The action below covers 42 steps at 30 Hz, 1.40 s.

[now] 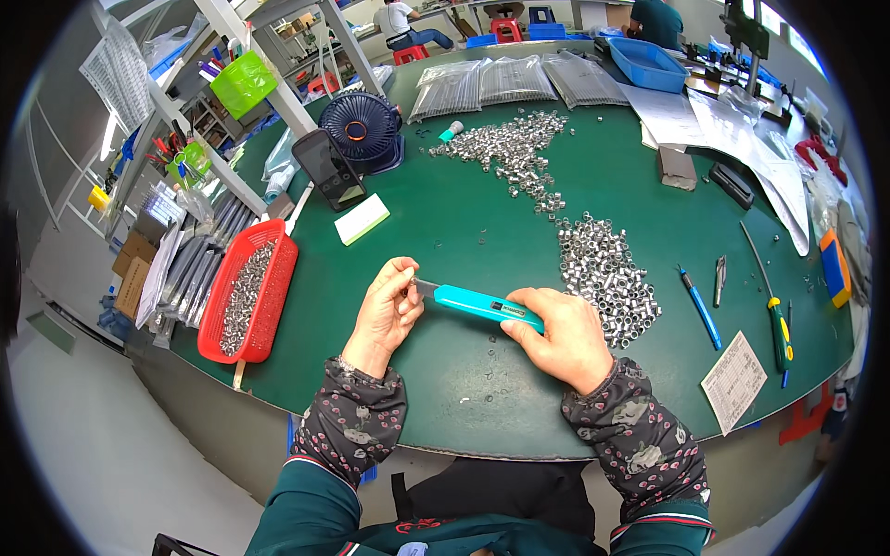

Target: The person is using a utility knife to inspect or clean small metal components on a workbench in a factory setting.

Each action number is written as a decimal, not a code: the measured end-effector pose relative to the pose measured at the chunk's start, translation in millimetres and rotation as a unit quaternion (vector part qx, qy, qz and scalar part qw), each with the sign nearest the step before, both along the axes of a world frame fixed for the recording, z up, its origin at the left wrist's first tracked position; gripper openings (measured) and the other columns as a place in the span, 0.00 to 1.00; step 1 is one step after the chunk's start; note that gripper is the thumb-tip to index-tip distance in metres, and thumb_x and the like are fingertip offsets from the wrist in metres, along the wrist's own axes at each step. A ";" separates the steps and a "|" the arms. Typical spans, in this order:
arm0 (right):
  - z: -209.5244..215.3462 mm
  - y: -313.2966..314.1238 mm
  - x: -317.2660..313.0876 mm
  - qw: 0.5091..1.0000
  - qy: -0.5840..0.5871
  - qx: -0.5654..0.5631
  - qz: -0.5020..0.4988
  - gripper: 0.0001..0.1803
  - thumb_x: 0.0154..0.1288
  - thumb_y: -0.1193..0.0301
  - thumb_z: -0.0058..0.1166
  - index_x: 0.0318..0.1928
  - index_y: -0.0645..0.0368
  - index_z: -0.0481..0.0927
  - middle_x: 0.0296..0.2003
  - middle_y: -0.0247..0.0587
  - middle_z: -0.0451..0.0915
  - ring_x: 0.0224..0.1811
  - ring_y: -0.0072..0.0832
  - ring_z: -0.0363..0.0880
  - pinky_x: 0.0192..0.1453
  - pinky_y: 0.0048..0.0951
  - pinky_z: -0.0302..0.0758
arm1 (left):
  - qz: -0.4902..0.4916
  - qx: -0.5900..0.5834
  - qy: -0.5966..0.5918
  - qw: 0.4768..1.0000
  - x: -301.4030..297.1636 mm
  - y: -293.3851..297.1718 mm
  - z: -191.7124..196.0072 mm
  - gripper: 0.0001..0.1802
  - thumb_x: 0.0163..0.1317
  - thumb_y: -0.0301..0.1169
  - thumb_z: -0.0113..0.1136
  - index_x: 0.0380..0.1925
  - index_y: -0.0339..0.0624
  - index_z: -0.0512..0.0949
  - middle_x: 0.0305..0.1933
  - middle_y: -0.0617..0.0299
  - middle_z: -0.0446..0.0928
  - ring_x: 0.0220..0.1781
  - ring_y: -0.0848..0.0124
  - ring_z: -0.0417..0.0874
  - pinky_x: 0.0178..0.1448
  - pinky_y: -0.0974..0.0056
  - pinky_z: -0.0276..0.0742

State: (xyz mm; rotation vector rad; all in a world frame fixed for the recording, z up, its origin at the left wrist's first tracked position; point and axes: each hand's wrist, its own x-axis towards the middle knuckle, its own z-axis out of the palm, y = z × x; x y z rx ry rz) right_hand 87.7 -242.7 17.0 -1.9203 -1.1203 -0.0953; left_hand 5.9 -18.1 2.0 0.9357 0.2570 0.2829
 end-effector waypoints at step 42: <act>15.5 -13.8 34.7 0.885 0.199 0.386 -0.170 0.15 0.55 0.72 0.54 0.41 0.68 0.73 0.29 0.33 0.75 0.30 0.15 0.70 0.33 0.18 0.67 | -0.088 -0.021 -0.039 0.995 8.0 -26.2 12.5 0.07 0.50 0.21 0.49 0.29 0.44 0.66 0.29 0.57 0.70 0.16 0.79 0.61 0.13 0.78 0.54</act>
